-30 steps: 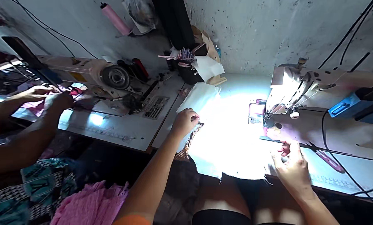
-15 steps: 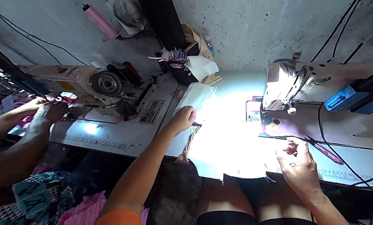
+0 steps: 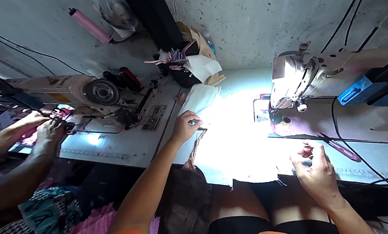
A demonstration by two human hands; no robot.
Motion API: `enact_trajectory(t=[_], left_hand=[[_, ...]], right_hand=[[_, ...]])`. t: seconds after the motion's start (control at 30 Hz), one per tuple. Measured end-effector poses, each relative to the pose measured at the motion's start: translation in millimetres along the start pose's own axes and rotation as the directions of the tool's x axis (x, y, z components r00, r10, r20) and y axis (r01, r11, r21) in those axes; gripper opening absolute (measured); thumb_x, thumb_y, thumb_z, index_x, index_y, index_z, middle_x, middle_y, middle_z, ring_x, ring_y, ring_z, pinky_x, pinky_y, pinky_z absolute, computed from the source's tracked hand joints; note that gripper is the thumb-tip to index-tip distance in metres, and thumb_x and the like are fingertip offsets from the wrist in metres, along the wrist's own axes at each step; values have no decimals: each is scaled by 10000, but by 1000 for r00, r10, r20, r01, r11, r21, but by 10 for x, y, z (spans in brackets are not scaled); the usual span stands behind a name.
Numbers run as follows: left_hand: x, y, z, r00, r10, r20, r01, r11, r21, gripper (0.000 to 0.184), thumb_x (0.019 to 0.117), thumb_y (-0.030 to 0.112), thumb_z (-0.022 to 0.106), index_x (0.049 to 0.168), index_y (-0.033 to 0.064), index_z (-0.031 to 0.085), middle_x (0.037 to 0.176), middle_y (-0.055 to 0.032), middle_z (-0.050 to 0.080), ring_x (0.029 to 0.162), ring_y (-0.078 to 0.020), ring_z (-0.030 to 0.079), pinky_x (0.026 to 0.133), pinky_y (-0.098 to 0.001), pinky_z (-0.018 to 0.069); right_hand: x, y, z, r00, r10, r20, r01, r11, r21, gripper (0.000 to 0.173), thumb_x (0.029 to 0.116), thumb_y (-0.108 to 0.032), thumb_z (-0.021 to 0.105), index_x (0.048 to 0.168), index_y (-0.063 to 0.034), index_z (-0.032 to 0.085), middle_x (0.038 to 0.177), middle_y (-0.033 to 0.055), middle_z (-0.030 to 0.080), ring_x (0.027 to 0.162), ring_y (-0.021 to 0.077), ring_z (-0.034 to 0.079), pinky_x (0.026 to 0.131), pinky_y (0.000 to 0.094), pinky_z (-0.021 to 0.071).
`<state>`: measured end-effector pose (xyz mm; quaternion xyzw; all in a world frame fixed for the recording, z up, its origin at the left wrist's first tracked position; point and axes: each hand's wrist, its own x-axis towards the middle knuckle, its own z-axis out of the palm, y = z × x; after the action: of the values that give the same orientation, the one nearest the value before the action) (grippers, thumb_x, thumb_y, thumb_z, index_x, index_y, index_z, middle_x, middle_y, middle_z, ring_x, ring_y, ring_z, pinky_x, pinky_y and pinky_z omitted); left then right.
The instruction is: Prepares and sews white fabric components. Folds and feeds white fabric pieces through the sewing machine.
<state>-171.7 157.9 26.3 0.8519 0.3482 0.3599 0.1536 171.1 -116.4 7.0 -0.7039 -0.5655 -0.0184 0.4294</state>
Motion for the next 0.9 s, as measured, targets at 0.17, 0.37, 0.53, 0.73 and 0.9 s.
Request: enact_trajectory(t=[0.17,0.37,0.53,0.73,0.9], left_hand=[[85,16,-13,996,-79,28,79,997,-7,98,923,63,721,921,-33,744,974,-157,716,874,-192,695,822,-347,579],[268,79,-150,945,-324,31,325,945,-23,186,1034,119,594,1023,-46,679,845,-122,671,726,-133,618,732,-323,530],[447,203,-195,972,-220,-84,227,970,83,232,1063,138,536,1068,-61,655,903,-177,676,804,-244,659,786,-437,544],[510,695,-339,975,207,-77,-162,908,387,253,1057,130,512,1027,-87,638,944,-234,658,905,-380,677,843,-528,556],[292,1942,-738,896,435,83,-431,813,390,273,1049,204,516,966,-6,668,844,-124,635,682,-220,639,574,-365,526]], right_hand=[[0,-74,27,1000,-6,-8,6,1000,5,481,976,-319,573,1283,51,556,995,119,672,943,240,638,869,425,521],[56,-210,48,999,-38,4,38,999,-5,455,978,-314,557,1251,46,614,998,143,679,946,292,644,873,479,516],[246,-519,310,977,-206,46,204,978,53,335,989,-283,558,1109,-49,765,1042,119,753,991,292,707,902,528,530],[928,-1264,563,922,-239,305,151,947,284,385,1026,-177,573,1402,-109,611,1361,111,645,1152,247,675,942,443,563],[1242,-1560,314,883,-454,117,303,744,596,457,816,-149,844,1231,-36,688,1283,138,654,1229,265,596,1041,498,478]])
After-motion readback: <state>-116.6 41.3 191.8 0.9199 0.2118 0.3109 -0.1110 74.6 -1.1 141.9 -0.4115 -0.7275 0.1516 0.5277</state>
